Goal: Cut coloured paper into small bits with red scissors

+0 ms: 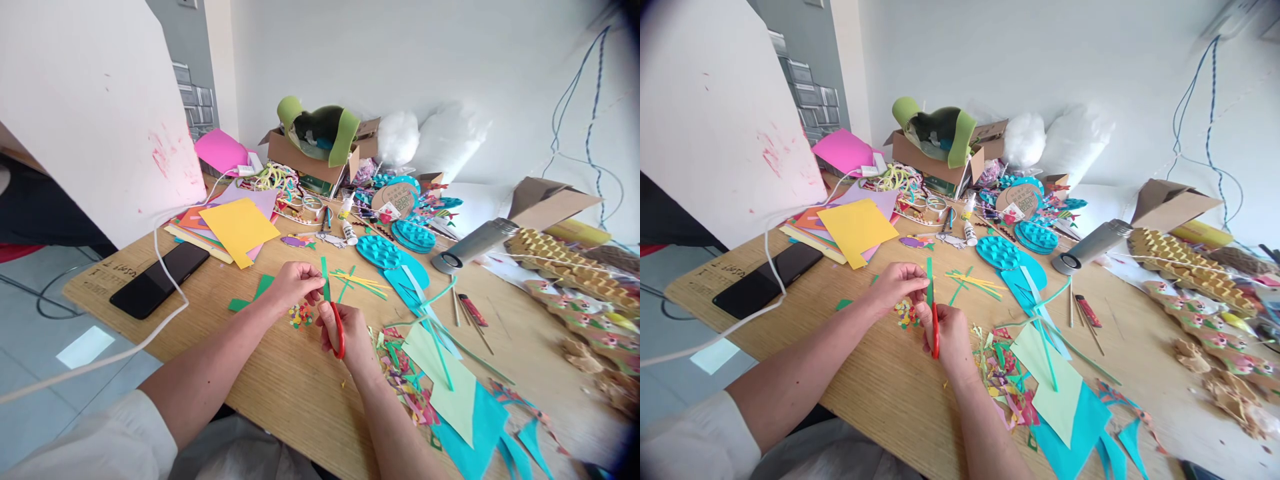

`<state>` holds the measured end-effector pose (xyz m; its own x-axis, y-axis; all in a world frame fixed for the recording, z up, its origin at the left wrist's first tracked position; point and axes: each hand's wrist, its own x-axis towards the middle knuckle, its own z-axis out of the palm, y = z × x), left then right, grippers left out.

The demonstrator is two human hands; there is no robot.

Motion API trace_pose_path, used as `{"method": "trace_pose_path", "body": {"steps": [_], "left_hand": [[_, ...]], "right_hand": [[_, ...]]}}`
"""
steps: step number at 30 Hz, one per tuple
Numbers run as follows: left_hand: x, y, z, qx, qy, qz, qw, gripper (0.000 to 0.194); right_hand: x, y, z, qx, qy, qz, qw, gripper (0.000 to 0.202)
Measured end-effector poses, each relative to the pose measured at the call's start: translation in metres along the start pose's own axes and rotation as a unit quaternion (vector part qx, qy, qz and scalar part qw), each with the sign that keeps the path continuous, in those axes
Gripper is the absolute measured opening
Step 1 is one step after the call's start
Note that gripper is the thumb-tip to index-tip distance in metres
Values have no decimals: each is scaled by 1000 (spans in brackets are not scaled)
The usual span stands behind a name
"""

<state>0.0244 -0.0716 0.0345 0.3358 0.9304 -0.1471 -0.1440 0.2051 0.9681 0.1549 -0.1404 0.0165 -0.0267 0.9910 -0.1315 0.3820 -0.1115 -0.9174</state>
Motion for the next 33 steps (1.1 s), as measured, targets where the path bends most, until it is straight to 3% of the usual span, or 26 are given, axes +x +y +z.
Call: {"method": "trace_pose_path", "body": {"steps": [21, 33], "left_hand": [[1, -3, 2, -41, 1, -41, 998, 11], [2, -4, 0, -31, -5, -32, 999, 13]], "right_hand": [[0, 5, 5, -15, 32, -5, 999, 59], [1, 4, 4, -20, 28, 9, 999, 58]]}}
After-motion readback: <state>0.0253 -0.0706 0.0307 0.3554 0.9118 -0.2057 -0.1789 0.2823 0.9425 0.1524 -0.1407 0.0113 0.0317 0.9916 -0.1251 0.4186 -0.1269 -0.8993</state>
